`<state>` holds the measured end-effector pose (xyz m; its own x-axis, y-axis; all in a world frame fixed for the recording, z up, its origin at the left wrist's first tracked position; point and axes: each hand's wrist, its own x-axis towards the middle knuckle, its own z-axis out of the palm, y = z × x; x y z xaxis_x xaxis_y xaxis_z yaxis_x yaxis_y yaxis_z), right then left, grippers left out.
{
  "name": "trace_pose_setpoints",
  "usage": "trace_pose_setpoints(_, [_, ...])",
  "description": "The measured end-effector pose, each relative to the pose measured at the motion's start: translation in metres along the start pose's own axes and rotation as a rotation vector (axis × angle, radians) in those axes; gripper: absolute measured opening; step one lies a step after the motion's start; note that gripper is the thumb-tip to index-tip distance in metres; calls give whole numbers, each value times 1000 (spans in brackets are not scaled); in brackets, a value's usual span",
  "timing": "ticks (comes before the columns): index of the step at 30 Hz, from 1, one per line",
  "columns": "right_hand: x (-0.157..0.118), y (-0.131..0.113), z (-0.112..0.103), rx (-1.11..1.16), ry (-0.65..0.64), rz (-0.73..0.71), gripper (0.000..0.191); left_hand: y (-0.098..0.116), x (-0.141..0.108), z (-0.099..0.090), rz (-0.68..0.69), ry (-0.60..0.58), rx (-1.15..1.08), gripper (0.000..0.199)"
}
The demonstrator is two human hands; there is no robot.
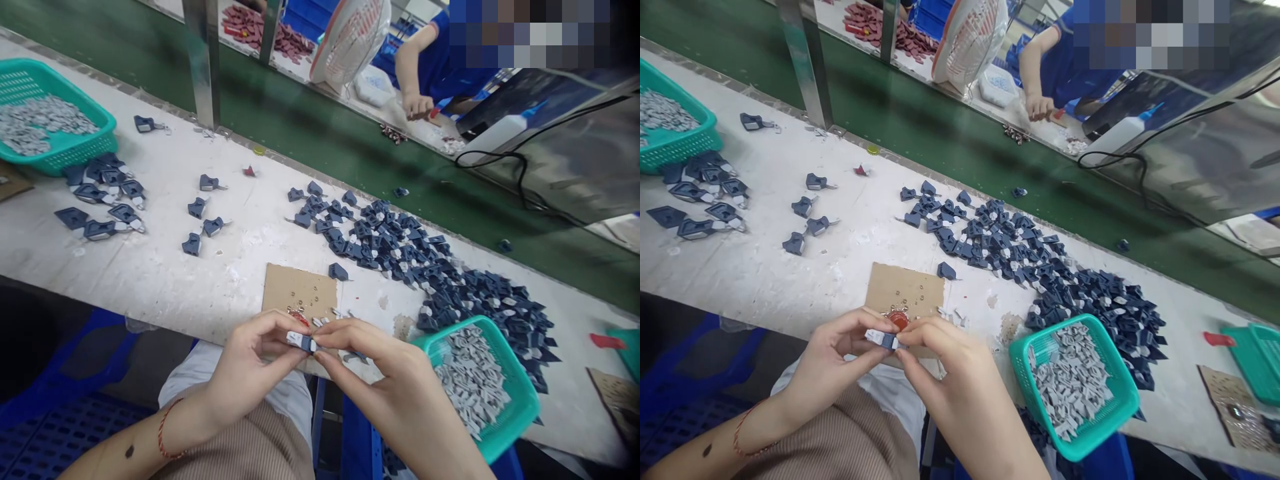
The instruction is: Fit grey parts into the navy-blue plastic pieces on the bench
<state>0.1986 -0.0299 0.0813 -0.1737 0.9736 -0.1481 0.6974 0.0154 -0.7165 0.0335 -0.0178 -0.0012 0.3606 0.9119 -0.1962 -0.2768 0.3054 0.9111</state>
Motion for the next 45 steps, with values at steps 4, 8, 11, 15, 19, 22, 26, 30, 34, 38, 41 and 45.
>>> trace_pose_setpoints(4, [0,2,2,9,38,-14,11,-2,0,0,52,8,-3,12])
trace_pose_setpoints(8, [-4,3,6,-7,127,-69,12,0,0,1,67,22,1,12])
trace_pose_setpoints(11, [-7,3,8,-5,173,-81,15,2,1,3,3,43,-71,8])
trace_pose_setpoints(15, [-12,8,10,123,183,-19,24,5,4,4,-166,15,-290,16])
trace_pose_setpoints(19, [-19,18,17,48,290,-96,45,9,8,4,-251,-24,-378,23])
trace_pose_setpoints(22, [-22,23,29,-10,253,-218,67,11,8,6,-272,-21,-398,25])
trace_pose_setpoints(26, [-22,26,43,-45,263,-286,78,12,6,11,-304,13,-413,28])
trace_pose_setpoints(30, [-24,27,48,-34,314,-260,80,12,6,16,-317,45,-437,28])
trace_pose_setpoints(34, [-25,28,41,318,276,-143,69,14,8,19,-321,28,-423,29])
trace_pose_setpoints(38, [-25,29,33,557,223,-130,64,17,10,20,-316,-15,-419,34])
trace_pose_setpoints(41, [-26,26,35,307,303,-162,68,18,11,21,-318,-13,-409,31])
trace_pose_setpoints(45, [-28,23,43,27,360,-202,76,14,11,22,-323,8,-371,30])
